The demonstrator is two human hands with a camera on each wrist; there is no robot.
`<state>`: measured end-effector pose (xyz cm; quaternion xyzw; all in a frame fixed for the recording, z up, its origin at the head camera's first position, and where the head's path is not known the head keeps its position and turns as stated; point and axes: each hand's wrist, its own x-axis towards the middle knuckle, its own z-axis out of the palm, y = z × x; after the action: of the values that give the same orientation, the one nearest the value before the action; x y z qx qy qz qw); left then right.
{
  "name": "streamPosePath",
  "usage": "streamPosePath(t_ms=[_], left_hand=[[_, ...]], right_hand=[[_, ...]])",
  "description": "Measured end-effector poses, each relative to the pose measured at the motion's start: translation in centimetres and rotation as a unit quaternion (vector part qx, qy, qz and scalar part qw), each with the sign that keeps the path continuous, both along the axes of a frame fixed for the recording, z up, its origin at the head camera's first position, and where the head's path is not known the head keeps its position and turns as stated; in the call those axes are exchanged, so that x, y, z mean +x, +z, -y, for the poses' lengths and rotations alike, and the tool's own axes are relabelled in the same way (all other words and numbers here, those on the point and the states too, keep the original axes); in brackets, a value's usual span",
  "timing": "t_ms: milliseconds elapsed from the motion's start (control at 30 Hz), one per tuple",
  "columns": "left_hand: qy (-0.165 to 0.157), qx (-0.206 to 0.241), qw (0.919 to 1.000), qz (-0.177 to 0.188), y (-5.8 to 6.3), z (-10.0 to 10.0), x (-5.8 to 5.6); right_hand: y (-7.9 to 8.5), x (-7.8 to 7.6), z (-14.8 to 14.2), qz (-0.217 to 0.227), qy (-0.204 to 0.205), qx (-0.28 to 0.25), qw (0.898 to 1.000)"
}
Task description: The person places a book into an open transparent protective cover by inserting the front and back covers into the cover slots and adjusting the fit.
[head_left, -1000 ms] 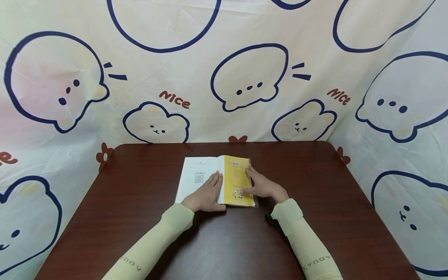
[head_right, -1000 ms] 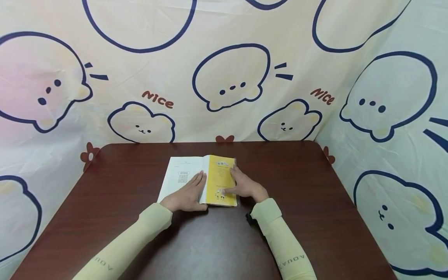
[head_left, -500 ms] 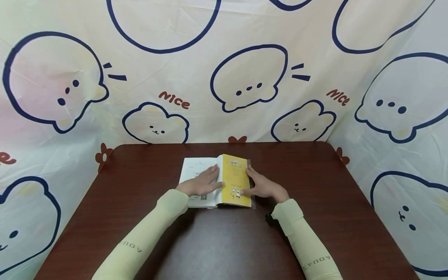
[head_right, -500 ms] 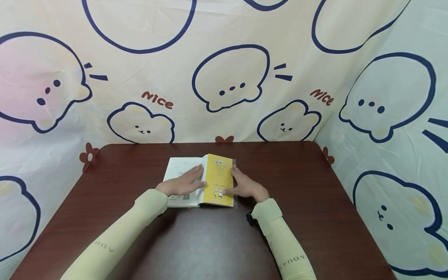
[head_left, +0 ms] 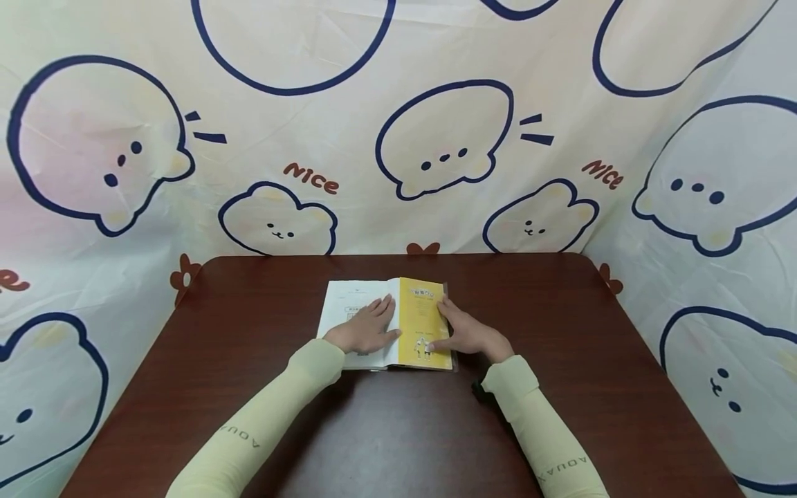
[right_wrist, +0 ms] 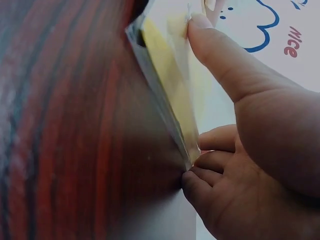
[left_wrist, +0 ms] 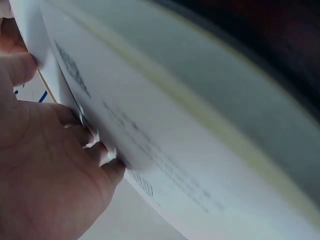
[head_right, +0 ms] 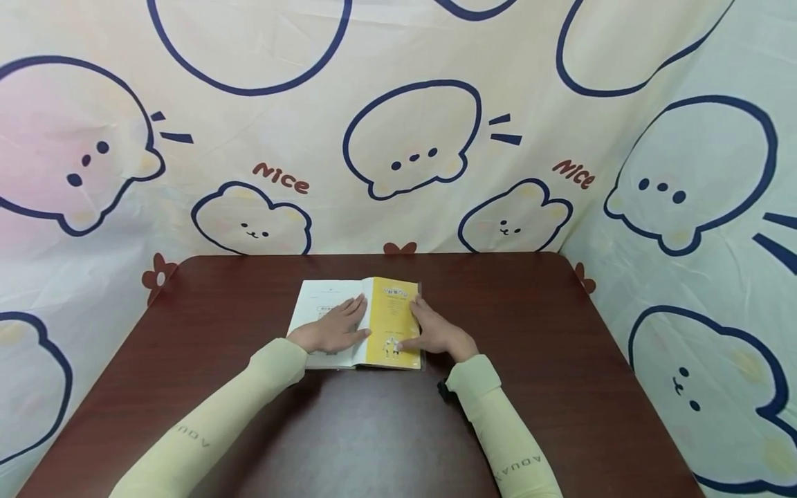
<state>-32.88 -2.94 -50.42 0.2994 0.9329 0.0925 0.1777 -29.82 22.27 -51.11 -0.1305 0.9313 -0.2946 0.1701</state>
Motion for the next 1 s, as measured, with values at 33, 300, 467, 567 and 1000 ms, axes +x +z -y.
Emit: streamPosePath(t_ms=[33, 300, 467, 567, 1000], left_hand=[[0.001, -0.005, 1.0000, -0.008, -0.1, -0.1, 0.1], [0.016, -0.005, 0.9988, -0.047, -0.3, -1.0, 0.6], [0.028, -0.017, 0.9987, -0.039, -0.4, -1.2, 0.8], [0.031, -0.017, 0.9988, -0.034, -0.2, -1.2, 1.1], [0.033, 0.017, 0.9991, -0.022, -0.2, -1.6, 1.5]], right_hand=[[0.0, 0.0, 0.0, -0.001, 0.001, 0.000, 1.000], [0.1, 0.0, -0.1, -0.003, -0.005, 0.007, 1.000], [0.0, 0.0, -0.1, -0.005, -0.011, 0.007, 1.000], [0.0, 0.1, 0.1, -0.004, -0.016, 0.002, 1.000], [0.2, 0.2, -0.2, 0.000, -0.013, 0.006, 1.000]])
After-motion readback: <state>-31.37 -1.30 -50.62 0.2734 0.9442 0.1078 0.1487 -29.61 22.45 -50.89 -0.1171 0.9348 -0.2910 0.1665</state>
